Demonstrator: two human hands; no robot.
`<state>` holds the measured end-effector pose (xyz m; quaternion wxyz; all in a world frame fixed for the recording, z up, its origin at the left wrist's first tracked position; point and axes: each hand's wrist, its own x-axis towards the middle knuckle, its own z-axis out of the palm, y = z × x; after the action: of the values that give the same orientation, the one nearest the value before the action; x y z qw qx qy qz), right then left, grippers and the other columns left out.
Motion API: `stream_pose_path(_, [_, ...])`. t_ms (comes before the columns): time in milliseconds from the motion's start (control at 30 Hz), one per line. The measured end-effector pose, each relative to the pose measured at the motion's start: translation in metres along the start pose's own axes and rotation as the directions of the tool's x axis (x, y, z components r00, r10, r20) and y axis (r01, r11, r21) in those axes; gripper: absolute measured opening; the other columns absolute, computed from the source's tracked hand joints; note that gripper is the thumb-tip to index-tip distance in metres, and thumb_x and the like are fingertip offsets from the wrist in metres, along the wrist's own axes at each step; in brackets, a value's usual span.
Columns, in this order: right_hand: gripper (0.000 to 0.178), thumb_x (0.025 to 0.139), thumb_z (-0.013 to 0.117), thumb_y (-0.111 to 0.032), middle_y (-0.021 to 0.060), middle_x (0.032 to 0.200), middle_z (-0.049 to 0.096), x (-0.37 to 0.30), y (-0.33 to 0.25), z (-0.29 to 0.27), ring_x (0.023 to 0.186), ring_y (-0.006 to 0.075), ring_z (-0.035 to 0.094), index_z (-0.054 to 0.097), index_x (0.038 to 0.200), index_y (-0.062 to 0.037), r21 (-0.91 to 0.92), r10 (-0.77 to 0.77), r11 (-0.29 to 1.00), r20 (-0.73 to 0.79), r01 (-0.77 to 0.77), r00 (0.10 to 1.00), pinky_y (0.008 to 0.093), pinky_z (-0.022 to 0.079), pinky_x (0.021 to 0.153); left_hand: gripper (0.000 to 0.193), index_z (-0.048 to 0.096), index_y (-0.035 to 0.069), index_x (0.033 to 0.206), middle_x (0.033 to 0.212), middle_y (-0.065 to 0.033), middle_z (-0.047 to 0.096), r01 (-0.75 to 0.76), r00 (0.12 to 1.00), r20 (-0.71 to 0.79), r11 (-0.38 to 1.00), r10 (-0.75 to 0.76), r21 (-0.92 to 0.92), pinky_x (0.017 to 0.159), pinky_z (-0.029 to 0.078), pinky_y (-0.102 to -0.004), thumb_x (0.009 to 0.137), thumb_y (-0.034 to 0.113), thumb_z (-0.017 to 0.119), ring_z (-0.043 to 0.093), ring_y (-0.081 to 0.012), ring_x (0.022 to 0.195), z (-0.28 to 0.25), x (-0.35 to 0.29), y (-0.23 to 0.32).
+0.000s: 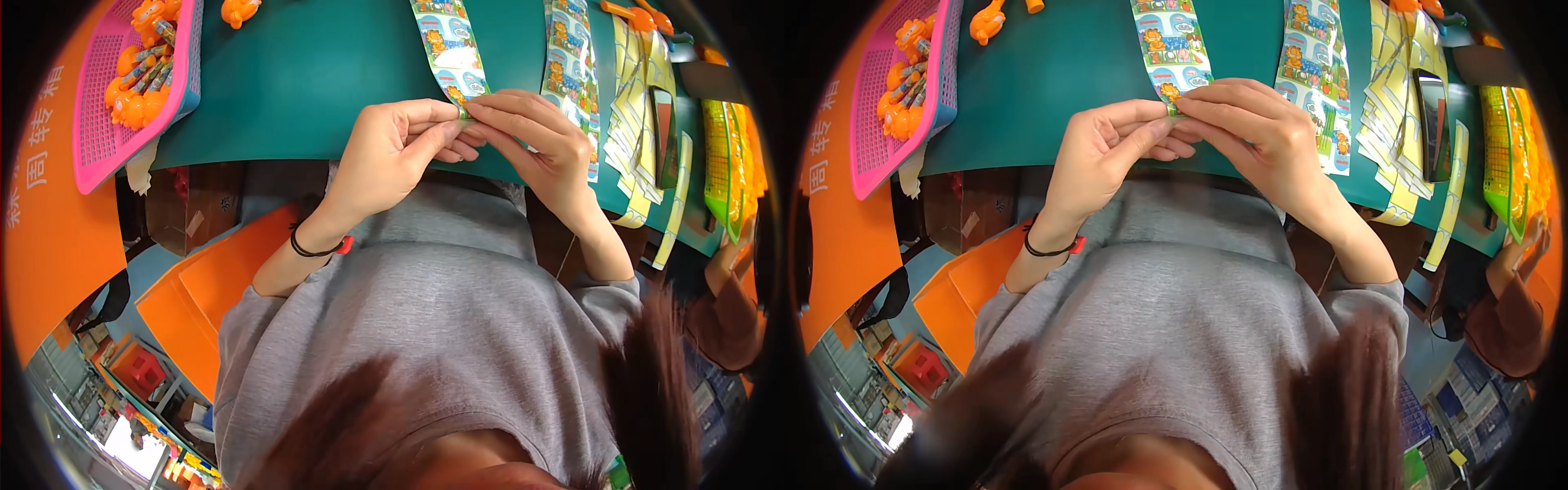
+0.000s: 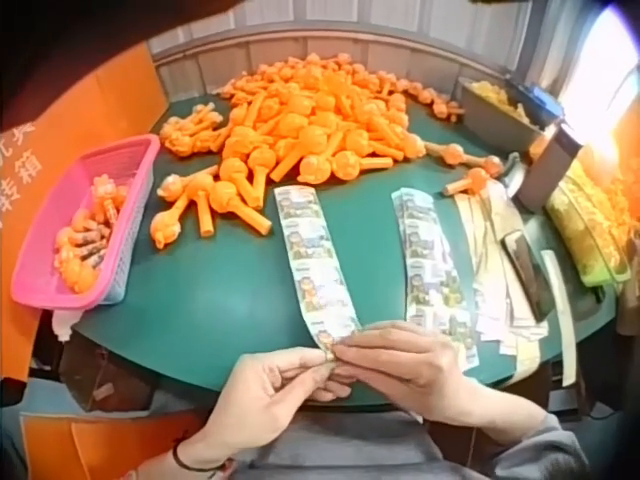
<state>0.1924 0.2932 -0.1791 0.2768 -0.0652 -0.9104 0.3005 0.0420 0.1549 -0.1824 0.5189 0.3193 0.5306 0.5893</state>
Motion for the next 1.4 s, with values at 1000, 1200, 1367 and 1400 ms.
stream_pose_path(1000, [0.019, 0.082, 0.071, 0.003, 0.0109, 0.098, 0.072, 0.004, 0.0, -0.002, 0.086, 0.0212, 0.07, 0.071, 0.101, 0.0025, 0.036, 0.063, 0.997, -0.03, -0.062, 0.998, 0.0287, 0.056, 0.075, 0.011, 0.065, -0.002, 0.096, 0.078, -0.0106, 0.072, -0.285, 0.916, -0.09, 0.791, 0.391, 0.542, 0.061, 0.055, -0.0264, 0.095, 0.005, 0.058, 0.073, -0.0176, 0.073, 0.009, 0.011, -0.015])
stream_pose_path(1200, [0.016, 0.082, 0.07, 0.004, 0.0103, 0.096, 0.072, 0.011, -0.005, -0.002, 0.085, 0.02, 0.07, 0.07, 0.098, 0.0025, 0.057, 0.156, 0.986, -0.011, -0.155, 0.988, 0.028, 0.055, 0.075, 0.01, 0.066, -0.002, 0.094, 0.079, -0.012, 0.072, -0.277, 0.908, -0.136, 0.811, 0.396, 0.515, 0.06, 0.055, -0.0288, 0.094, 0.005, 0.058, 0.073, -0.0198, 0.073, 0.012, 0.01, -0.014])
stream_pose_path(1367, [0.012, 0.084, 0.069, 0.001, 0.0103, 0.093, 0.071, 0.01, -0.003, 0.004, 0.083, 0.0204, 0.07, 0.069, 0.096, 0.0023, 0.088, 0.089, 0.992, -0.029, -0.087, 0.996, 0.0289, 0.055, 0.076, 0.012, 0.066, -0.003, 0.094, 0.079, -0.0119, 0.073, -0.243, 0.925, -0.144, 0.837, 0.352, 0.49, 0.062, 0.056, -0.0289, 0.094, 0.004, 0.057, 0.073, -0.0193, 0.072, 0.011, 0.004, -0.012])
stream_pose_path(1400, [0.011, 0.086, 0.069, -0.001, 0.0103, 0.093, 0.071, 0.009, -0.001, 0.006, 0.083, 0.0206, 0.07, 0.068, 0.096, 0.0018, 0.058, 0.104, 0.993, -0.006, -0.103, 0.995, 0.0291, 0.055, 0.075, 0.012, 0.066, -0.003, 0.094, 0.079, -0.0119, 0.073, -0.247, 0.922, -0.146, 0.834, 0.36, 0.494, 0.062, 0.056, -0.0289, 0.094, 0.004, 0.057, 0.073, -0.0193, 0.072, 0.011, 0.002, -0.011])
